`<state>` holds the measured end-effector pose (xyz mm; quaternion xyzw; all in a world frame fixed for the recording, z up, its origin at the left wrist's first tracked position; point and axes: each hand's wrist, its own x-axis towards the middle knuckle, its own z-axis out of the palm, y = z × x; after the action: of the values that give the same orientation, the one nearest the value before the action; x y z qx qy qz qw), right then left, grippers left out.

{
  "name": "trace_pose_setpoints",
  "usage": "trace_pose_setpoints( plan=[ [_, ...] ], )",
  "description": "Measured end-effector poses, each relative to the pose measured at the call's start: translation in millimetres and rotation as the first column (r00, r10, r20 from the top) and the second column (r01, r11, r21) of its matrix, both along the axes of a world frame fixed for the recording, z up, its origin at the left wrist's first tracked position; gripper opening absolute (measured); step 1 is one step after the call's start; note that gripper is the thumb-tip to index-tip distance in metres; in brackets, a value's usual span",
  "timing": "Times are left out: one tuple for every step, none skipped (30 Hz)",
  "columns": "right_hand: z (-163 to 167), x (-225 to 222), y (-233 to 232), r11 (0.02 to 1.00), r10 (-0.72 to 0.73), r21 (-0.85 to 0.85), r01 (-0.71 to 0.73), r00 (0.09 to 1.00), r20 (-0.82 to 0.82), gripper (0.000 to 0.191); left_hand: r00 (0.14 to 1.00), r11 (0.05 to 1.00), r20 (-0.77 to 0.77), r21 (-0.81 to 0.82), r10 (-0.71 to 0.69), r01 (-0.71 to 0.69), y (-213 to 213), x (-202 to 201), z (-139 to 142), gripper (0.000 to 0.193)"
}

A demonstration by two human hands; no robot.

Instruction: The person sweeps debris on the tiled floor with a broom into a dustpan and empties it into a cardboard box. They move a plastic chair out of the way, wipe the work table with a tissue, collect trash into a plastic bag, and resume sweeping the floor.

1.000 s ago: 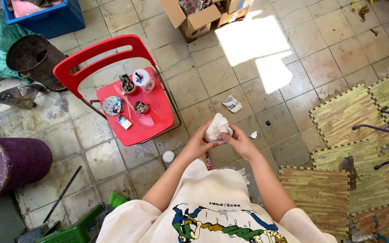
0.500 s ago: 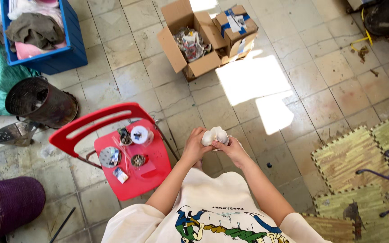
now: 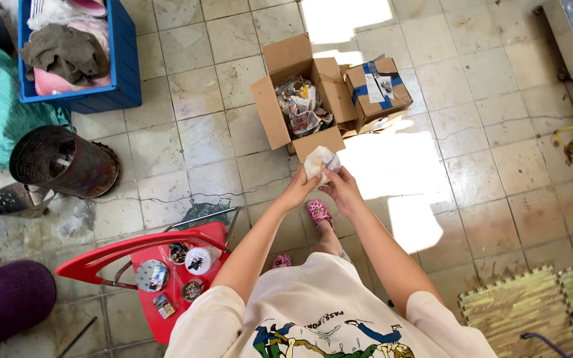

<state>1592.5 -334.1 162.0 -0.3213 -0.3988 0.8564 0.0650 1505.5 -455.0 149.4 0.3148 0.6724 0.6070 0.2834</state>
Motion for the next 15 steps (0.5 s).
trace_pose_setpoints(
  plan=[
    [0.9,-24.8,16.7,1.000,-0.001,-0.014,0.001,1.000,0.017,0.033,0.997,0.998,0.064,-0.036,0.046,-0.044,17.1,-18.8,0.4,0.059],
    [2.7,-48.2,31.1,1.000,0.002,-0.024,-0.002,1.000,0.023,0.037,0.988,0.994,0.122,-0.069,0.095,-0.087,34.9,-39.6,2.4,0.061],
    [5.8,-75.4,45.7,0.999,0.005,-0.032,-0.005,1.000,0.019,0.042,0.975,0.987,0.170,-0.100,0.142,-0.126,52.7,-62.7,5.5,0.064],
    [9.7,-104.0,61.7,0.999,0.004,-0.039,-0.004,1.000,0.011,0.046,0.957,0.978,0.203,-0.074,0.207,-0.196,70.0,-85.9,8.3,0.070],
    [13.1,-130.2,78.1,0.998,0.005,-0.064,-0.003,0.999,0.037,0.055,0.933,0.964,0.244,-0.053,0.265,-0.260,85.6,-105.3,10.7,0.077],
    [13.9,-154.6,91.8,0.995,0.014,-0.095,-0.007,0.997,0.074,0.064,0.899,0.943,0.293,-0.043,0.326,-0.329,96.0,-120.6,10.4,0.085],
    [13.2,-179.1,102.1,0.992,0.032,-0.124,-0.017,0.993,0.114,0.073,0.885,0.907,0.199,-0.111,0.420,-0.406,102.5,-140.3,9.0,0.084],
    [13.1,-200.3,111.1,0.993,0.035,-0.119,-0.010,0.976,0.216,0.081,0.860,0.860,0.101,-0.177,0.500,-0.479,106.3,-160.7,7.9,0.084],
    [12.2,-217.7,119.1,0.994,0.035,-0.111,0.000,0.948,0.316,0.091,0.825,0.801,-0.001,-0.240,0.565,-0.549,106.5,-174.9,4.6,0.083],
    [7.4,-229.0,125.8,0.995,0.034,-0.100,0.008,0.910,0.413,0.101,0.827,0.787,0.001,-0.306,0.562,-0.535,104.1,-182.0,-1.2,0.074],
    [0.5,-234.7,130.7,0.996,0.073,-0.087,-0.039,0.895,0.439,0.101,0.829,0.771,0.001,-0.368,0.559,-0.519,99.4,-187.8,-5.5,0.064],
    [-5.0,-238.5,134.4,0.993,0.112,-0.074,-0.087,0.879,0.463,0.101,0.831,0.752,0.000,-0.427,0.556,-0.503,93.4,-192.9,-9.5,0.056],
    [-9.4,-241.2,136.3,0.989,0.148,-0.069,-0.131,0.873,0.464,0.092,0.831,0.772,0.024,-0.386,0.556,-0.505,86.1,-193.8,-13.3,0.055],
    [-13.8,-241.3,135.9,0.982,0.186,-0.066,-0.176,0.865,0.465,0.083,0.829,0.789,0.047,-0.344,0.557,-0.510,76.9,-189.2,-17.1,0.054],
    [-17.5,-240.5,134.1,0.963,0.265,-0.081,-0.257,0.856,0.445,0.064,0.827,0.801,0.066,-0.299,0.559,-0.518,66.4,-183.7,-20.1,0.053]
  ],
)
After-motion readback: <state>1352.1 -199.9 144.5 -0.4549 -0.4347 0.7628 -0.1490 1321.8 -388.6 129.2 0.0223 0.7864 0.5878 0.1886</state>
